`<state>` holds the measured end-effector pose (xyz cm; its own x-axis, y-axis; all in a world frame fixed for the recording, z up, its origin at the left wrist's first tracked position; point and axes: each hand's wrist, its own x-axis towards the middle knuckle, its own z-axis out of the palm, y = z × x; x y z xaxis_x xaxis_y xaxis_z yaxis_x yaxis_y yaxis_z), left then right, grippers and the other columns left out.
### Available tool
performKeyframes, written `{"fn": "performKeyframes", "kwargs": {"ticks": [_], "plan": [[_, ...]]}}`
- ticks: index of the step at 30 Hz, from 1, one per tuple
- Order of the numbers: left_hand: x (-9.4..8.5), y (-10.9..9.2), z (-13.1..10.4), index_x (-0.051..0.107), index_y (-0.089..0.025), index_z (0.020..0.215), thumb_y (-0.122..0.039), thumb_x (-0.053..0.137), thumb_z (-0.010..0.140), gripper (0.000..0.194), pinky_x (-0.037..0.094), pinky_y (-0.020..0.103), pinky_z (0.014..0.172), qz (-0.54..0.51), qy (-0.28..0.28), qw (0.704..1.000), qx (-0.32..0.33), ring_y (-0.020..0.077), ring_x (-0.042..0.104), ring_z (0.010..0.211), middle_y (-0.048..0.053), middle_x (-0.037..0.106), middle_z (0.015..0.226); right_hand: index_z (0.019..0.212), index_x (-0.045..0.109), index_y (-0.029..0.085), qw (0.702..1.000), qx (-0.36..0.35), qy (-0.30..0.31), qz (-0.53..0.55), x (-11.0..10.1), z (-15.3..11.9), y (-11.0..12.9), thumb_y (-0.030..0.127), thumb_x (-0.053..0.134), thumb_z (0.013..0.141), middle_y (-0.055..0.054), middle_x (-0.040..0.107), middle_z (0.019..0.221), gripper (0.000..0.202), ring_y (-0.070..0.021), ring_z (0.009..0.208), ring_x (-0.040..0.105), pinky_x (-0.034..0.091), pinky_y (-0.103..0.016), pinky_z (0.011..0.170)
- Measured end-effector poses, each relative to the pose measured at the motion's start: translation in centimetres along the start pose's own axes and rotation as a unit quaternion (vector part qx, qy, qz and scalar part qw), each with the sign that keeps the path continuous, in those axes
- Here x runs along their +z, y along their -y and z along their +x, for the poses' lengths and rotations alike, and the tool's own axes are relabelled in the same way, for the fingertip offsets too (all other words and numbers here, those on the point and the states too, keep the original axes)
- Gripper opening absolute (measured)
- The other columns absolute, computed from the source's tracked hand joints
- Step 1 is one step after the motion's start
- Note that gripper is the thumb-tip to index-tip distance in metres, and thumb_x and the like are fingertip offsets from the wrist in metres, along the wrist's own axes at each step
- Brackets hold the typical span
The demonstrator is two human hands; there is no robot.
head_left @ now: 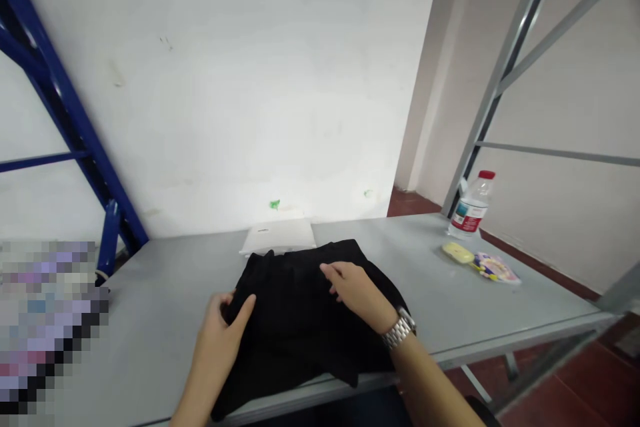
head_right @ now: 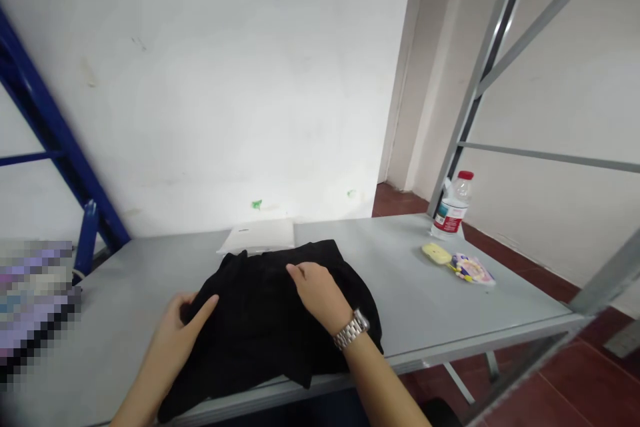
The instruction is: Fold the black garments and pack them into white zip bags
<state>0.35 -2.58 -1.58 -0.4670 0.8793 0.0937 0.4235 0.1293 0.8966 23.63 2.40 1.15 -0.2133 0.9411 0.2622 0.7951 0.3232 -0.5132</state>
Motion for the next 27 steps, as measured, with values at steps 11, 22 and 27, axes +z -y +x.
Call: {"fn": "performKeyframes", "kwargs": {"ticks": [11,22,27], "plan": [[0.2,-0.5,0.0,0.058,-0.014,0.117,-0.012,0.065,0.076,0.043,0.054,0.035,0.086,-0.381,0.102,0.899,-0.19,0.0253,0.066,0.097,0.011,0.068,0.11,0.083,0.061,0.012,0.974,0.162,-0.013,-0.156,2.2,-2.6,-3.5,0.053,0.048,0.083,-0.015,0.065,0.089,0.044,-0.0329,0.092,0.059,0.041,-0.039,0.073],[0.8,-3.1,-2.8,0.054,-0.018,0.126,-0.028,0.048,0.089,0.038,0.042,0.04,0.102,-0.56,0.137,0.788,-0.215,0.0261,0.052,0.118,0.009,0.061,0.122,0.095,0.054,0.012,0.978,0.077,-0.082,-0.176,0.7,-0.2,3.2,0.004,0.044,0.078,-0.01,0.063,0.087,0.022,-0.0239,0.082,0.062,0.037,-0.032,0.068],[2.0,-1.3,-2.0,0.06,-0.018,0.119,-0.022,0.05,0.086,0.034,0.049,0.037,0.095,-0.561,0.098,0.785,-0.244,0.025,0.059,0.11,0.008,0.068,0.11,0.077,0.061,0.018,0.998,-0.06,-0.009,0.0,2.9,-0.6,5.2,0.03,0.044,0.089,-0.006,0.063,0.082,0.024,-0.0192,0.078,0.06,0.04,-0.029,0.069]]}}
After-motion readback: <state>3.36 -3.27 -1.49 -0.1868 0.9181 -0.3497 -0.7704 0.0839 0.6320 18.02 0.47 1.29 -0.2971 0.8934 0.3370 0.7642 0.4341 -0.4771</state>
